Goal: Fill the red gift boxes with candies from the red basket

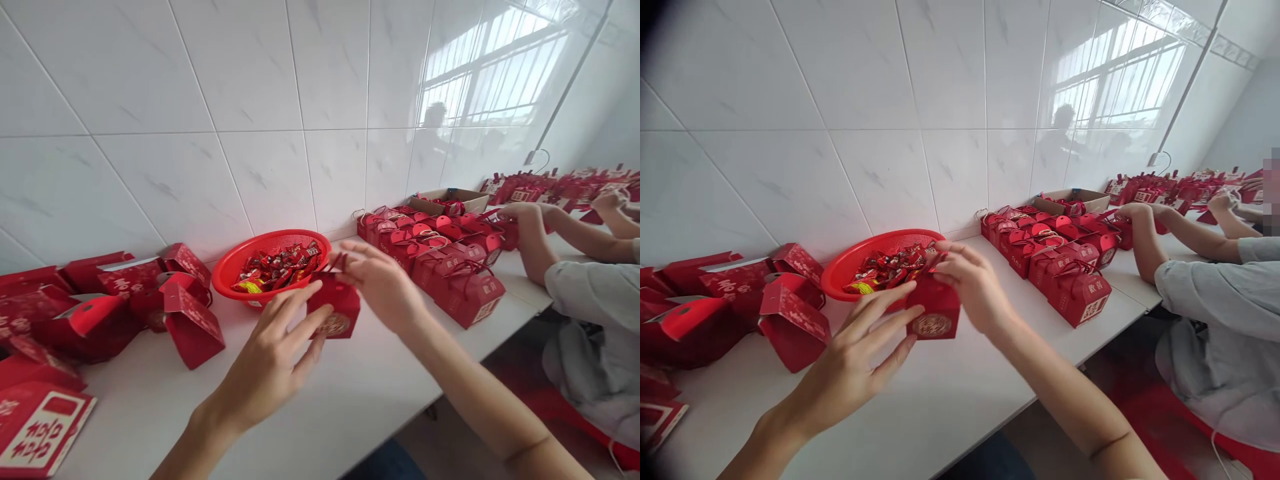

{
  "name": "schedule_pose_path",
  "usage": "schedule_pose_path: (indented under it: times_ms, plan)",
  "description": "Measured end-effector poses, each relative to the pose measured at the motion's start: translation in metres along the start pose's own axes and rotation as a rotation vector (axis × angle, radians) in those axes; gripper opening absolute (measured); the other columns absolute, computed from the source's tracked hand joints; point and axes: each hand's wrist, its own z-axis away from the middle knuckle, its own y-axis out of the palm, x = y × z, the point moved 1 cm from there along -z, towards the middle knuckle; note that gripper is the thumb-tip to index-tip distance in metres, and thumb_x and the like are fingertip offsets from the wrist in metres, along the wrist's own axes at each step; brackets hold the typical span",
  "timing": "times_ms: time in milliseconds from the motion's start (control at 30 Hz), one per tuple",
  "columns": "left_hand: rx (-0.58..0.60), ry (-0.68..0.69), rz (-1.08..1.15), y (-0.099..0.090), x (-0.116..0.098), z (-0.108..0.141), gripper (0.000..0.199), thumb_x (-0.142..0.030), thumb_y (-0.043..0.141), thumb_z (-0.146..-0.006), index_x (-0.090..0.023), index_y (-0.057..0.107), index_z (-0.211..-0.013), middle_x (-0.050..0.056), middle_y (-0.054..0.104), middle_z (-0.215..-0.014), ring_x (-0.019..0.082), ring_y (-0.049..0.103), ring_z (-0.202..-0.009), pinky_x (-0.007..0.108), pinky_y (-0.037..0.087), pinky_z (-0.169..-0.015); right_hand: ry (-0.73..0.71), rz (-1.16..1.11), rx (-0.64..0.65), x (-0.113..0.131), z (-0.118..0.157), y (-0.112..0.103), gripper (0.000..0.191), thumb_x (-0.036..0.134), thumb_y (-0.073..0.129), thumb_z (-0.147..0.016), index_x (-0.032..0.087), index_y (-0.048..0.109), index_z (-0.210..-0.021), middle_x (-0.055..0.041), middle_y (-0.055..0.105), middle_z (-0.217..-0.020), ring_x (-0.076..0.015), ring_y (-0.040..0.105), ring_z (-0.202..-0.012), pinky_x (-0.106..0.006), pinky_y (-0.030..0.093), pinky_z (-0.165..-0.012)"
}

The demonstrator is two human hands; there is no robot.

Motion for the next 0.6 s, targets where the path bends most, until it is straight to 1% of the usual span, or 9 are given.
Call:
schedule_pose_path:
  times_ms: [100, 167, 233, 300, 367, 467, 533, 600]
  plan:
    - [0.081, 0.040, 0.099, -0.003, -0.009, 0.001, 0.034, -0.020, 0.053, -0.096, -0.026, 0.067, -0.126, 0.008, 0.057, -0.142, 0.026, 0.057, -0.126, 0.041, 0.053, -0.105, -0.141, 0.130, -0.095, 0.061, 0.013, -0.023, 0.033, 0.024, 0.063, -0.067, 0.019, 0.067, -0.099, -0.0103, 0.072, -0.104, -0.0280, 0.063, -0.117, -0.044, 0.051, -0.097]
    - [0.125, 0.033, 0.135, -0.003, -0.011, 0.002, 0.031, -0.021, 0.052, -0.096, -0.027, 0.070, -0.121, 0.007, 0.059, -0.140, 0.025, 0.060, -0.124, 0.039, 0.055, -0.102, -0.293, 0.219, -0.196, 0.100, 0.025, -0.043, 0.034, 0.023, 0.057, -0.070, 0.016, 0.070, -0.101, -0.0134, 0.071, -0.108, -0.0281, 0.063, -0.119, -0.045, 0.051, -0.096]
    - [0.159, 0.011, 0.159, 0.000, -0.008, 0.002, 0.030, -0.021, 0.052, -0.096, -0.028, 0.071, -0.118, 0.007, 0.060, -0.139, 0.024, 0.061, -0.122, 0.038, 0.055, -0.101, -0.375, 0.345, -0.291, 0.132, 0.034, -0.062, 0.034, 0.019, 0.054, -0.075, 0.014, 0.072, -0.103, -0.0168, 0.069, -0.116, -0.0268, 0.062, -0.120, -0.045, 0.051, -0.095]
    - [0.190, -0.009, 0.184, 0.003, -0.003, 0.003, 0.029, -0.023, 0.051, -0.096, -0.028, 0.071, -0.117, 0.006, 0.062, -0.138, 0.024, 0.062, -0.122, 0.037, 0.056, -0.101, -0.465, 0.396, -0.380, 0.158, 0.042, -0.078, 0.033, 0.015, 0.050, -0.078, 0.013, 0.075, -0.100, -0.0197, 0.068, -0.119, -0.0255, 0.063, -0.119, -0.045, 0.052, -0.092]
    - [0.225, -0.022, 0.214, 0.007, 0.002, 0.003, 0.029, -0.024, 0.051, -0.096, -0.029, 0.071, -0.117, 0.005, 0.064, -0.135, 0.023, 0.064, -0.120, 0.035, 0.057, -0.099, -0.519, 0.396, -0.509, 0.177, 0.048, -0.093, 0.030, 0.009, 0.049, -0.079, 0.012, 0.076, -0.091, -0.0206, 0.069, -0.117, -0.0230, 0.065, -0.115, -0.043, 0.052, -0.089]
    - [0.273, -0.047, 0.266, 0.012, 0.007, 0.003, 0.028, -0.027, 0.052, -0.096, -0.030, 0.073, -0.113, 0.004, 0.068, -0.130, 0.022, 0.067, -0.115, 0.033, 0.057, -0.097, -0.552, 0.401, -0.732, 0.197, 0.054, -0.116, 0.032, 0.000, 0.045, -0.080, 0.012, 0.074, -0.077, -0.0180, 0.070, -0.106, -0.0168, 0.067, -0.103, -0.039, 0.051, -0.084]
    - [0.302, -0.065, 0.295, 0.014, 0.009, 0.003, 0.027, -0.028, 0.053, -0.095, -0.030, 0.074, -0.112, 0.003, 0.070, -0.127, 0.022, 0.068, -0.112, 0.033, 0.058, -0.096, -0.566, 0.439, -0.813, 0.205, 0.054, -0.138, 0.034, 0.000, 0.041, -0.083, 0.013, 0.071, -0.071, -0.0169, 0.070, -0.097, -0.0154, 0.067, -0.094, -0.040, 0.050, -0.081]
    - [0.331, -0.079, 0.312, 0.016, 0.010, 0.003, 0.028, -0.029, 0.053, -0.095, -0.030, 0.074, -0.113, 0.003, 0.070, -0.126, 0.022, 0.069, -0.112, 0.032, 0.058, -0.096, -0.577, 0.462, -0.858, 0.206, 0.051, -0.163, 0.031, 0.004, 0.044, -0.083, 0.013, 0.067, -0.066, -0.0156, 0.069, -0.089, -0.0158, 0.066, -0.087, -0.040, 0.049, -0.079]
